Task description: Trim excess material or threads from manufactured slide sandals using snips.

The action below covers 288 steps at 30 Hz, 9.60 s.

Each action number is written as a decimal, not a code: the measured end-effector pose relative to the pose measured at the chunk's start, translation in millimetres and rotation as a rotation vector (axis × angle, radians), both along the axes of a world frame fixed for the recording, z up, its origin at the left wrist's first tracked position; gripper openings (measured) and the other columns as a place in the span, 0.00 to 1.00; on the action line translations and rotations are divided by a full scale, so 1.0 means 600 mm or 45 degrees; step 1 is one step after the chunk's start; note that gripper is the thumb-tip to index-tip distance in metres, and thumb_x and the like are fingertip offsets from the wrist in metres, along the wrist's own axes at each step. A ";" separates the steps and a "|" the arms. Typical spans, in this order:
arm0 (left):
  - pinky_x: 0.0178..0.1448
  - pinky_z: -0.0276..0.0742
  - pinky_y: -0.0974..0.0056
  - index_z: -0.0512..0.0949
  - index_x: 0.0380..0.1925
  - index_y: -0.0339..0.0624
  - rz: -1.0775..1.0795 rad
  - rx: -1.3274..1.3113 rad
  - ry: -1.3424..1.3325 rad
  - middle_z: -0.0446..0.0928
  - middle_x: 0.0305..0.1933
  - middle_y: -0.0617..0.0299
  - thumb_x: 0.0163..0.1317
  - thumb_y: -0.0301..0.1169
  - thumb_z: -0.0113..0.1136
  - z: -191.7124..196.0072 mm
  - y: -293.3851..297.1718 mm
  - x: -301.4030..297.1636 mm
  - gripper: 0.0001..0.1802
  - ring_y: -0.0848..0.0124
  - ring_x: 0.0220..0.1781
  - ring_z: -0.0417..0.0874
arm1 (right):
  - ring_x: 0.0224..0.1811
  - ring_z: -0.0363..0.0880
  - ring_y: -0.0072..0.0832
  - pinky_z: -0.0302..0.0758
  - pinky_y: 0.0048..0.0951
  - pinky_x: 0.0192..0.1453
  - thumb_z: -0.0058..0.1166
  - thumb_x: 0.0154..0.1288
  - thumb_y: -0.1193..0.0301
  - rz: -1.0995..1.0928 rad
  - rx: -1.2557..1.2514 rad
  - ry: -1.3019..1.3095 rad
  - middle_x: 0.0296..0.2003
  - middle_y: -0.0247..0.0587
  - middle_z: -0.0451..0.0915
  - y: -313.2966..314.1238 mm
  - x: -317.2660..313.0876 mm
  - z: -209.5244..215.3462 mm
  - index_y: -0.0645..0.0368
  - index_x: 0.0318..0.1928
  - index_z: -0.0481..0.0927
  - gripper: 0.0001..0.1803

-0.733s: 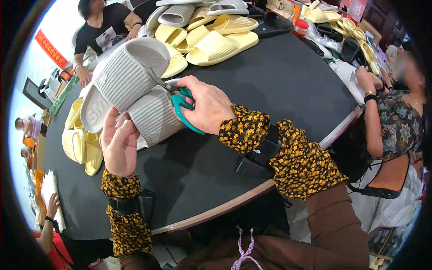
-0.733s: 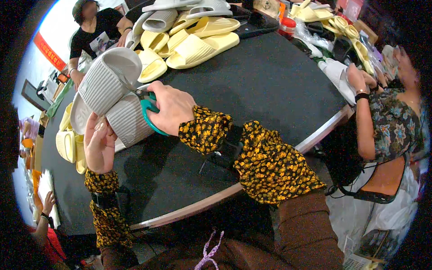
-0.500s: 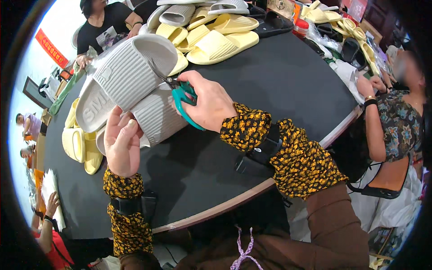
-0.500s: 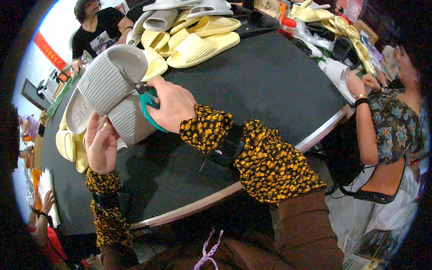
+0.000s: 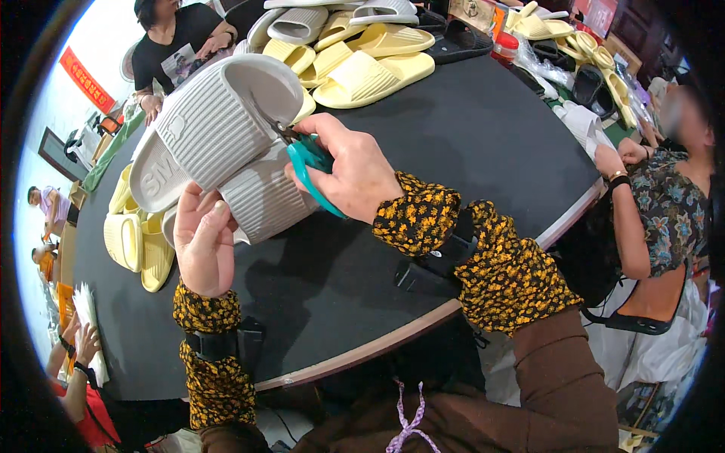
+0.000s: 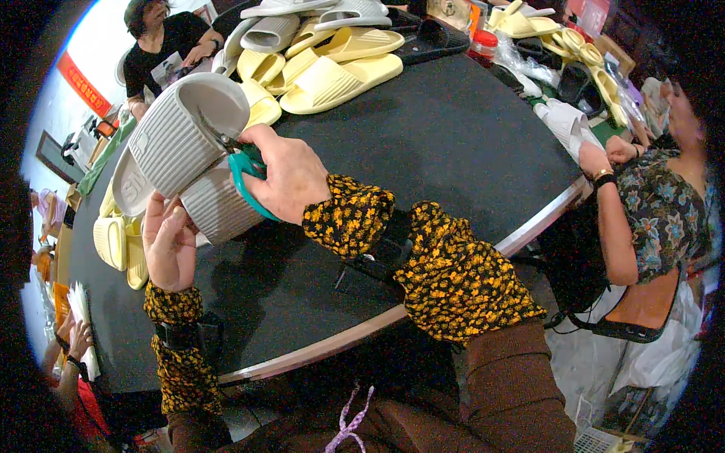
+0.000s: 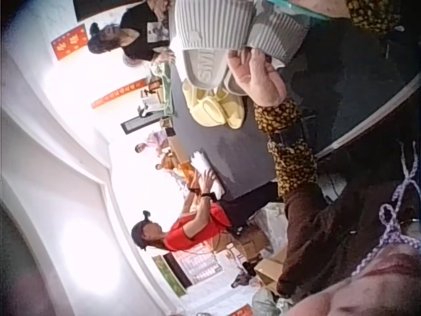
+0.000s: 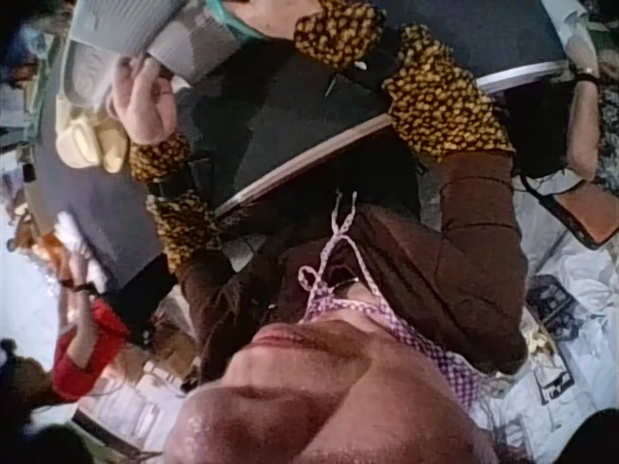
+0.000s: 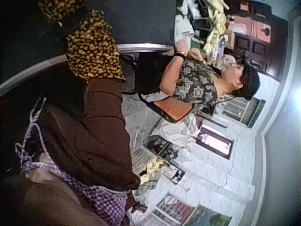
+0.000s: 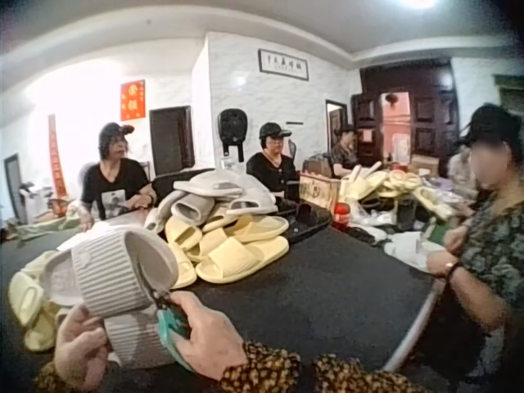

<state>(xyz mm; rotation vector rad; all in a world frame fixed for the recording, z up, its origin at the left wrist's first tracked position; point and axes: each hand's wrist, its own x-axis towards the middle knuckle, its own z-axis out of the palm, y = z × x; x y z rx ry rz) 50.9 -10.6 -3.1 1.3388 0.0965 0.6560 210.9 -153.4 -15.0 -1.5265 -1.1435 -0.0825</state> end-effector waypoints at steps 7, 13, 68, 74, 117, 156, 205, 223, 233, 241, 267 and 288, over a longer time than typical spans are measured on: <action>0.53 0.68 0.64 0.58 0.57 0.38 0.016 -0.044 -0.015 0.66 0.56 0.51 0.60 0.23 0.46 0.004 -0.004 0.003 0.24 0.66 0.54 0.72 | 0.31 0.78 0.36 0.74 0.32 0.36 0.60 0.52 0.66 0.010 0.057 0.056 0.28 0.49 0.78 0.001 0.002 0.001 0.63 0.46 0.69 0.23; 0.53 0.69 0.64 0.59 0.57 0.39 0.037 -0.069 -0.018 0.67 0.55 0.52 0.59 0.22 0.47 0.002 -0.001 0.001 0.24 0.66 0.53 0.72 | 0.34 0.78 0.30 0.74 0.28 0.41 0.62 0.50 0.67 -0.003 -0.015 0.111 0.33 0.45 0.78 -0.002 -0.001 0.010 0.63 0.47 0.69 0.25; 0.57 0.66 0.65 0.64 0.54 0.36 0.170 -0.038 -0.162 0.68 0.55 0.60 0.66 0.27 0.43 -0.006 0.013 -0.002 0.17 0.70 0.56 0.70 | 0.32 0.74 0.19 0.73 0.23 0.40 0.62 0.51 0.69 0.184 -0.049 0.008 0.32 0.39 0.77 -0.008 -0.017 0.003 0.63 0.48 0.68 0.25; 0.59 0.64 0.66 0.63 0.55 0.35 0.084 0.038 -0.176 0.68 0.55 0.60 0.66 0.26 0.43 -0.008 0.015 -0.007 0.18 0.71 0.56 0.69 | 0.32 0.74 0.18 0.73 0.22 0.40 0.61 0.51 0.71 0.231 -0.074 0.107 0.30 0.38 0.76 -0.013 -0.021 0.012 0.62 0.48 0.68 0.24; 0.49 0.71 0.65 0.58 0.58 0.34 0.309 -0.204 -0.095 0.74 0.46 0.55 0.63 0.23 0.44 -0.007 0.020 -0.015 0.22 0.70 0.45 0.76 | 0.32 0.76 0.17 0.73 0.18 0.37 0.57 0.54 0.78 0.163 0.125 0.479 0.30 0.34 0.76 -0.015 -0.036 0.007 0.65 0.50 0.66 0.23; 0.36 0.77 0.70 0.68 0.49 0.33 -0.060 0.276 0.521 0.76 0.42 0.54 0.61 0.30 0.49 0.085 0.020 0.128 0.17 0.69 0.35 0.81 | 0.34 0.76 0.18 0.73 0.21 0.39 0.54 0.54 0.78 0.368 0.506 0.526 0.31 0.38 0.76 -0.025 -0.013 0.016 0.66 0.50 0.64 0.22; 0.34 0.70 0.73 0.73 0.35 0.34 0.165 0.996 0.803 0.75 0.27 0.66 0.56 0.28 0.56 0.014 0.053 -0.056 0.09 0.81 0.29 0.72 | 0.27 0.71 0.13 0.70 0.17 0.32 0.57 0.55 0.74 0.233 0.191 0.508 0.25 0.33 0.75 -0.018 -0.019 -0.008 0.64 0.47 0.68 0.19; 0.23 0.68 0.74 0.75 0.33 0.30 0.297 0.732 1.020 0.75 0.22 0.63 0.57 0.27 0.55 0.048 -0.031 -0.132 0.09 0.83 0.21 0.71 | 0.29 0.73 0.16 0.72 0.20 0.34 0.60 0.52 0.75 0.251 0.205 0.506 0.28 0.38 0.76 -0.009 -0.010 -0.018 0.65 0.47 0.69 0.22; 0.19 0.63 0.76 0.75 0.33 0.32 0.427 0.770 1.007 0.72 0.19 0.67 0.60 0.30 0.53 0.033 -0.007 -0.130 0.10 0.84 0.15 0.67 | 0.28 0.73 0.17 0.72 0.21 0.33 0.61 0.52 0.72 0.190 0.155 0.471 0.26 0.37 0.76 -0.012 -0.012 -0.018 0.64 0.46 0.70 0.22; 0.29 0.69 0.72 0.76 0.32 0.31 0.456 1.054 0.931 0.74 0.20 0.61 0.57 0.30 0.55 0.026 0.020 -0.114 0.10 0.77 0.22 0.73 | 0.27 0.73 0.16 0.72 0.20 0.32 0.60 0.51 0.74 0.205 0.182 0.379 0.26 0.37 0.76 -0.012 -0.012 -0.014 0.65 0.46 0.69 0.21; 0.29 0.68 0.72 0.50 0.63 0.33 0.071 0.875 1.060 0.74 0.21 0.63 0.57 0.35 0.57 0.007 0.065 -0.037 0.38 0.79 0.23 0.72 | 0.32 0.79 0.21 0.76 0.23 0.36 0.57 0.53 0.76 0.209 0.094 0.336 0.30 0.41 0.79 -0.020 -0.018 -0.003 0.65 0.47 0.67 0.21; 0.36 0.73 0.71 0.66 0.42 0.32 0.055 0.119 0.750 0.76 0.34 0.55 0.56 0.26 0.54 0.002 0.017 -0.035 0.15 0.74 0.34 0.77 | 0.33 0.79 0.22 0.75 0.23 0.37 0.58 0.54 0.74 0.190 0.151 0.300 0.30 0.43 0.78 -0.019 -0.012 -0.006 0.65 0.46 0.68 0.20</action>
